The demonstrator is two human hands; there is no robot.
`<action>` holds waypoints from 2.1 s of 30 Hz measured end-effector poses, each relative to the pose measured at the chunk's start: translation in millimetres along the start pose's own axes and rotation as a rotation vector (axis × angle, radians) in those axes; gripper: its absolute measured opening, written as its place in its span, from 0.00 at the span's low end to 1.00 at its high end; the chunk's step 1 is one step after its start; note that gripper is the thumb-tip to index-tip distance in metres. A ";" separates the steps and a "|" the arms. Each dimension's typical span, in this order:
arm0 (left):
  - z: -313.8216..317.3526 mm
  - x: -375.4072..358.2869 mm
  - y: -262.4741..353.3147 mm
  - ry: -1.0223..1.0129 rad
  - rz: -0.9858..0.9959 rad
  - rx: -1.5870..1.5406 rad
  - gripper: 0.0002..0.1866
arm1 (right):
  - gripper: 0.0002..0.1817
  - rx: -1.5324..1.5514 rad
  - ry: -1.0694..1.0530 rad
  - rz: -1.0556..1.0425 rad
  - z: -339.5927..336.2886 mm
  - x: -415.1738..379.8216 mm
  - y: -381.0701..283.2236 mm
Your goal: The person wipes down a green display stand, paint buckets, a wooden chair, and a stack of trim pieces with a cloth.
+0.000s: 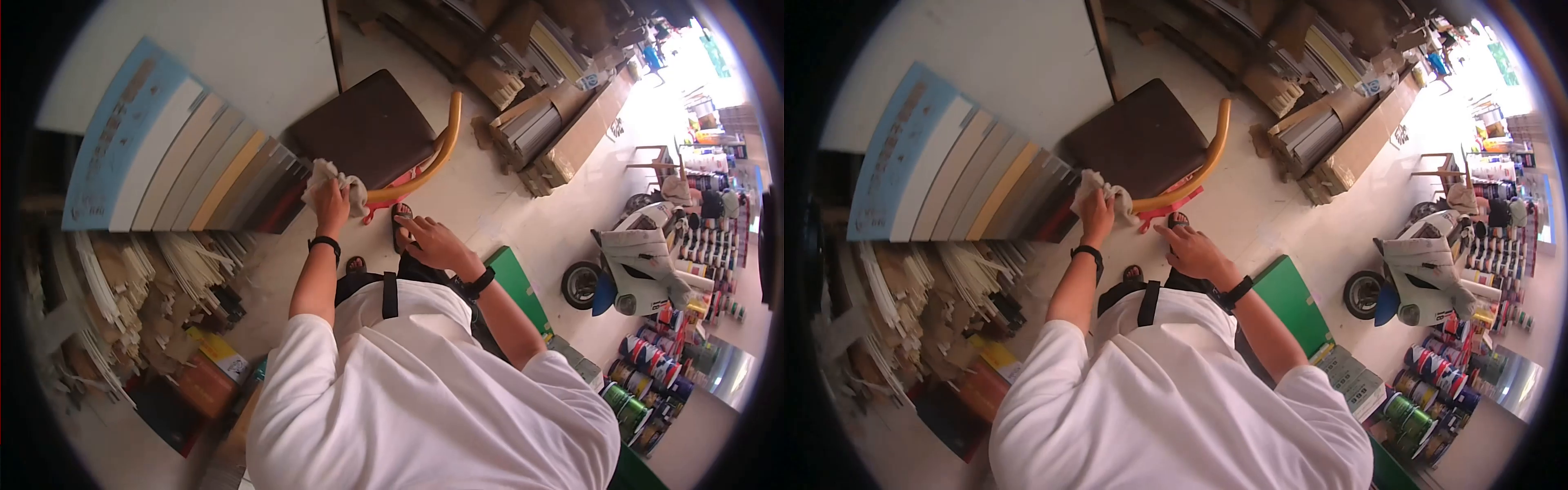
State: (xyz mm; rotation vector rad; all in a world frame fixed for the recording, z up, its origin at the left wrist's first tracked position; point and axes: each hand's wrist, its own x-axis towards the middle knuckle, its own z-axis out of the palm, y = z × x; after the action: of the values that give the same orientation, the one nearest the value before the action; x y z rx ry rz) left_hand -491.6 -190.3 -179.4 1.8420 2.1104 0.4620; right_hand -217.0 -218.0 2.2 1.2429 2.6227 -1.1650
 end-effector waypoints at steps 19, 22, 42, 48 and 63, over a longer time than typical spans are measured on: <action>55.3 24.8 146.5 -0.229 0.191 -0.424 0.26 | 0.24 0.142 0.109 -0.070 -13.1 128.4 154.4; 41.7 20.4 139.1 -0.234 0.194 -0.525 0.27 | 0.26 -0.009 0.098 0.039 -5.2 123.2 155.1; -8.7 -1.0 -15.5 0.012 -0.021 -0.011 0.20 | 0.28 -0.443 0.069 -0.042 73.9 107.2 79.9; 19.5 -12.5 -16.6 0.154 -0.062 -0.172 0.18 | 0.24 -0.064 0.052 0.021 60.7 117.7 100.7; 49.2 39.6 109.2 0.134 -0.018 -0.195 0.14 | 0.22 -0.135 0.273 0.056 -24.0 74.9 217.7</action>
State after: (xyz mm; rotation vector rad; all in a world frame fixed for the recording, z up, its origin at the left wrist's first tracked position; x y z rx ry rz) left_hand -378.2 -135.2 -177.4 1.7240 2.0807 0.7772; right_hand -115.1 -64.9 -138.3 1.5336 2.7750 -0.8466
